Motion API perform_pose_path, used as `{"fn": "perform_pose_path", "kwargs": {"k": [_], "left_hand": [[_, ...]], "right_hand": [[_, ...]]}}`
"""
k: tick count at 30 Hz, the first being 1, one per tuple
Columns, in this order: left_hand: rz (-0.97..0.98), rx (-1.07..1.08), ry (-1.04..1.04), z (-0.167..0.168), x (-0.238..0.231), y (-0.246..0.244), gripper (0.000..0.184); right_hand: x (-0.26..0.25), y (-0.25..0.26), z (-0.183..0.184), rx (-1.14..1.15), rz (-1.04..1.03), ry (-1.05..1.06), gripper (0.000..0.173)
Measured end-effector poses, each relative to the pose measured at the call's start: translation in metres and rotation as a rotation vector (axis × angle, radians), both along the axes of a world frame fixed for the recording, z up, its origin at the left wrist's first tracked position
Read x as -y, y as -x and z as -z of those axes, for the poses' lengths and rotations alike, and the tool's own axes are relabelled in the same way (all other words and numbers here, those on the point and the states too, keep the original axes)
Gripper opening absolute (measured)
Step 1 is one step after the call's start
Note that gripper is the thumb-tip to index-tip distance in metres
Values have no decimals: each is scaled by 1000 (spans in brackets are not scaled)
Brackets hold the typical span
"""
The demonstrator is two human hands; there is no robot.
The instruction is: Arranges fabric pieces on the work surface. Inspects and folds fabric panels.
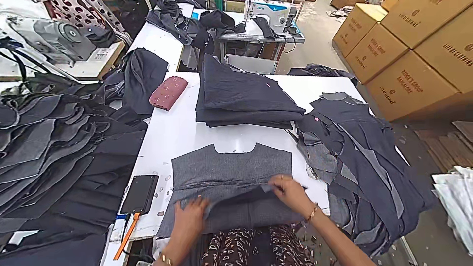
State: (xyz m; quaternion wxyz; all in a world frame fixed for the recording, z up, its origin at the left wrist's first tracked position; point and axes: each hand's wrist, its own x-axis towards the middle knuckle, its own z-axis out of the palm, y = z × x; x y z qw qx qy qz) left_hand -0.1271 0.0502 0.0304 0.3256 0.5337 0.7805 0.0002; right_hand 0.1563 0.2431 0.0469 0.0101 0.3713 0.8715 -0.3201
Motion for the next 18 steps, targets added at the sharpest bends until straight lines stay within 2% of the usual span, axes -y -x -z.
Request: {"fn": "perform_pose_path", "kwargs": {"k": [3, 6, 9, 11, 13, 16, 18], "left_hand": [[-50, 5, 45, -12, -79, 43, 33], [-140, 33, 146, 1, -147, 83, 39], [-212, 117, 107, 21, -174, 113, 39], [-274, 101, -14, 26, -176, 110, 33], [-287, 5, -285, 33, -163, 79, 29], [-38, -38, -674, 65, -117, 15, 49], [99, -86, -762, 94, -80, -12, 69]], "right_hand": [[-63, 46, -11, 164, 39, -37, 32], [-102, 71, 22, 331, -6, 27, 44], [-106, 68, 70, 126, 65, -136, 35], [-112, 67, 88, -36, 92, -306, 29], [-119, 70, 94, -89, 109, -386, 32], [-127, 77, 96, -102, 137, -438, 34], [-129, 79, 96, -95, 148, -451, 35]]}}
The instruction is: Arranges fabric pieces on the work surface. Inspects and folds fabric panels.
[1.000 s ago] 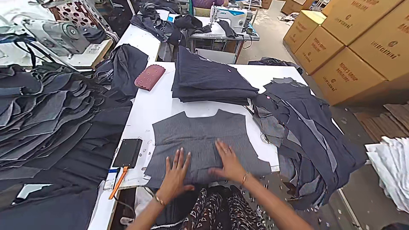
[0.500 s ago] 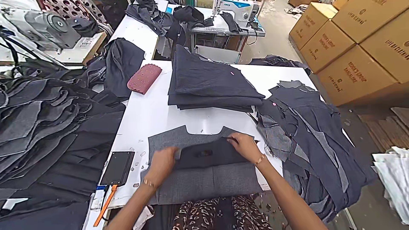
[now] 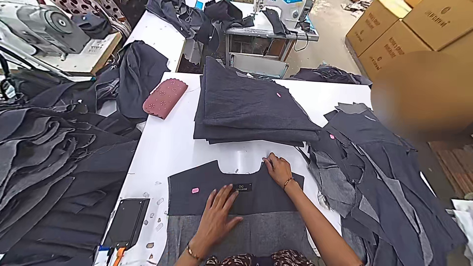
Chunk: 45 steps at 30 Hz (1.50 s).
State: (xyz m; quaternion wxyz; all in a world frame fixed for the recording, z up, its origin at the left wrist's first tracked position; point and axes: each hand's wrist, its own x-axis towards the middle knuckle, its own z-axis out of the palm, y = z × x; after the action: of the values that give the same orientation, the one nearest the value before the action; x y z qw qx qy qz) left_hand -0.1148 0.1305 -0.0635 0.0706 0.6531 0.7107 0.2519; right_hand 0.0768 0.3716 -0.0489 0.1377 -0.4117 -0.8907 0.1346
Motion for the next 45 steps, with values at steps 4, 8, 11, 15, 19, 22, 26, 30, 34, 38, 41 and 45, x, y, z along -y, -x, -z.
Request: {"fn": "perform_pose_path", "kwargs": {"k": [4, 8, 11, 15, 19, 22, 26, 30, 34, 38, 41, 45], "left_hand": [[-217, -108, 118, 17, 24, 47, 84], [-312, -112, 162, 26, 18, 92, 88], [-307, -100, 179, 26, 18, 96, 89], [-307, -99, 181, 26, 14, 100, 93], [-298, -105, 206, 28, 13, 105, 96], [-322, -83, 177, 27, 11, 106, 94], [-410, -36, 153, 24, 10, 104, 89], [-437, -5, 271, -15, -2, 107, 62], [-184, 107, 641, -117, -17, 55, 40], [112, 584, 324, -189, 7, -37, 29], [206, 914, -129, -217, 27, -53, 33], [667, 904, -443, -218, 29, -72, 90]], "right_hand": [[6, 3, -3, 7, 89, 38, 37], [79, -5, -13, -71, -123, 102, 36], [149, -37, -7, 37, -386, 149, 49], [108, -62, 6, 190, -187, 13, 82], [58, -75, 3, 254, -26, 111, 87], [67, -97, 5, 206, 94, 107, 88], [82, -116, 5, 182, 313, 77, 94], [96, -86, -34, 178, 598, 284, 99], [183, -38, -65, -360, 291, 325, 96], [268, 4, -103, -771, 19, 673, 77], [260, -20, -151, -1024, 85, 528, 27], [254, -100, -232, -1012, -98, 616, 23]]}}
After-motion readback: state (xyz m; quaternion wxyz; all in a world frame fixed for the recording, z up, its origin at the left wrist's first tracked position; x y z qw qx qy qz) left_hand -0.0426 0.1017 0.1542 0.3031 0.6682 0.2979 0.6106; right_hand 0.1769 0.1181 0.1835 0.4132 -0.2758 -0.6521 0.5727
